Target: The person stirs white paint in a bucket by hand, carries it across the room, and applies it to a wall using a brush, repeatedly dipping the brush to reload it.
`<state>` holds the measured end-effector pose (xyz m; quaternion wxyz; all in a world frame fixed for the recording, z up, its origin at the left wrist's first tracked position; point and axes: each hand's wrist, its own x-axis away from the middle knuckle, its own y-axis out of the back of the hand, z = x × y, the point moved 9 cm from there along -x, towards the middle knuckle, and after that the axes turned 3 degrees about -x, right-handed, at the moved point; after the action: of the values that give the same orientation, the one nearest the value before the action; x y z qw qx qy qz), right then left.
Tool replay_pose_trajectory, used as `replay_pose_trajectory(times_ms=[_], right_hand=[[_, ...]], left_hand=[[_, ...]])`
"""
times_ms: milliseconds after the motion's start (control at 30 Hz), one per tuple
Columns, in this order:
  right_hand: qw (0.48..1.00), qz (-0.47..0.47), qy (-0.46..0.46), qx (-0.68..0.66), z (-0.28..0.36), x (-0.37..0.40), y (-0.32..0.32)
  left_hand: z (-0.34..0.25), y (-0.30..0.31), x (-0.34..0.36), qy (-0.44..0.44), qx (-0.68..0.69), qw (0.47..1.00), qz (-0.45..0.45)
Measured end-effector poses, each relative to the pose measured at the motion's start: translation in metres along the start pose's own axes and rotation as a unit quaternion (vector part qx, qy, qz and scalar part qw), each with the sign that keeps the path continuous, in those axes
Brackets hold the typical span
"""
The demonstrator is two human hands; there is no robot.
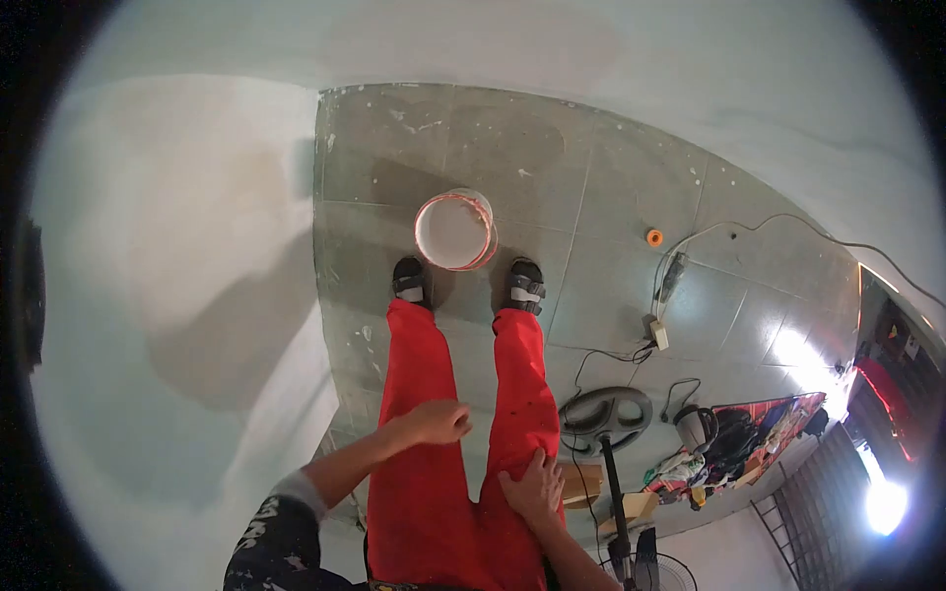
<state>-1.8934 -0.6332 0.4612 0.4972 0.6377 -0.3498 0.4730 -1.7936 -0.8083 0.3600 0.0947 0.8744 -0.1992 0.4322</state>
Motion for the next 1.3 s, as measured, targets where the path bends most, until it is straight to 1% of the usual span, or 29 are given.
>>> replay_pose_trajectory(times_ms=[33,67,133,167,233,267,333,367,433,467,500,533,567,600,633,667,733,767,833,900,933,967,1033,1067,1133,1167,1233,1267,1300], right_hand=[[0.999,-0.031,0.024,-0.033,0.004,0.004,0.007],[0.999,-0.032,0.022,-0.034,0.001,0.008,0.009],[0.966,-0.188,0.149,-0.092,0.016,0.033,0.044],[0.967,-0.188,0.145,-0.092,0.023,0.042,0.057],[0.976,-0.094,0.197,0.000,0.052,0.062,0.066],[0.977,-0.095,0.191,0.000,0.049,0.067,0.061],[0.987,0.024,0.160,0.005,0.036,0.064,0.029],[0.987,0.018,0.162,0.006,0.039,0.062,0.033],[0.982,0.039,0.186,-0.017,0.050,0.059,0.038],[0.982,0.037,0.185,-0.016,0.052,0.059,0.045],[0.978,0.153,0.139,0.003,0.047,0.063,0.033],[0.959,0.267,0.091,0.021,0.046,0.072,0.024],[0.960,0.265,0.090,0.021,0.061,0.078,0.035],[0.927,0.343,0.105,0.108,0.076,0.093,0.033],[0.880,0.417,0.117,0.195,0.083,0.101,0.029],[0.881,0.416,0.116,0.195,0.090,0.092,0.032],[0.855,0.429,0.142,0.255,0.101,0.074,0.036],[0.857,0.424,0.144,0.255,0.112,0.056,0.041],[0.863,0.388,0.221,0.238,0.156,0.009,0.056],[0.893,0.262,0.269,0.247,0.223,-0.050,0.083],[0.887,0.162,0.343,0.262,0.245,-0.085,0.089],[0.867,0.066,0.411,0.274,0.263,-0.113,0.093],[0.805,-0.039,0.506,0.307,0.306,-0.156,0.111],[0.804,-0.039,0.508,0.307,0.318,-0.178,0.112],[0.724,-0.121,0.581,0.353,0.344,-0.200,0.119],[0.721,-0.128,0.581,0.355,0.352,-0.214,0.120],[0.667,-0.099,0.597,0.435,0.363,-0.239,0.105],[0.658,-0.111,0.602,0.438,0.367,-0.252,0.099],[0.627,-0.120,0.621,0.455,0.369,-0.262,0.089]], left_hand=[[-0.002,-0.003,0.027,0.008,-0.018,1.000,0.011],[-0.006,-0.007,0.055,0.001,-0.040,0.999,0.021],[-0.018,-0.002,0.112,-0.012,-0.089,0.995,0.042],[-0.026,0.003,0.138,-0.017,-0.112,0.992,0.055],[-0.043,0.017,0.181,-0.061,-0.073,0.993,-0.071],[-0.043,0.010,0.194,-0.065,-0.073,0.993,-0.068],[-0.038,-0.014,0.205,-0.046,-0.097,0.994,0.015],[-0.032,-0.020,0.207,-0.049,-0.099,0.994,0.010],[-0.007,-0.028,0.206,-0.005,-0.004,1.000,0.004],[-0.004,-0.018,0.210,-0.007,-0.004,1.000,0.004],[0.002,-0.014,0.220,0.025,0.092,0.994,0.054],[0.005,-0.008,0.230,0.056,0.187,0.975,0.103],[0.003,0.009,0.241,0.054,0.186,0.976,0.103],[-0.005,0.012,0.257,0.038,0.185,0.963,0.192],[-0.007,0.010,0.269,0.022,0.183,0.942,0.280],[0.003,0.016,0.265,0.021,0.183,0.942,0.279],[0.015,0.028,0.249,-0.035,0.172,0.942,0.285],[0.022,0.041,0.231,-0.036,0.168,0.944,0.282],[0.035,0.079,0.183,-0.047,0.143,0.946,0.288],[0.054,0.140,0.122,-0.063,0.121,0.973,0.185],[0.071,0.164,0.089,-0.070,0.112,0.982,0.138],[0.090,0.183,0.059,-0.076,0.108,0.987,0.095],[0.124,0.222,0.004,-0.077,0.112,0.991,0.009],[0.134,0.235,-0.008,-0.075,0.113,0.991,0.007],[0.142,0.261,-0.016,-0.039,-0.105,0.993,-0.032],[0.144,0.265,-0.014,-0.040,-0.109,0.993,-0.038],[0.154,0.270,-0.010,0.011,-0.273,0.961,-0.039],[0.150,0.274,-0.008,0.016,-0.279,0.959,-0.053],[0.140,0.277,-0.008,0.007,-0.280,0.957,-0.077]])
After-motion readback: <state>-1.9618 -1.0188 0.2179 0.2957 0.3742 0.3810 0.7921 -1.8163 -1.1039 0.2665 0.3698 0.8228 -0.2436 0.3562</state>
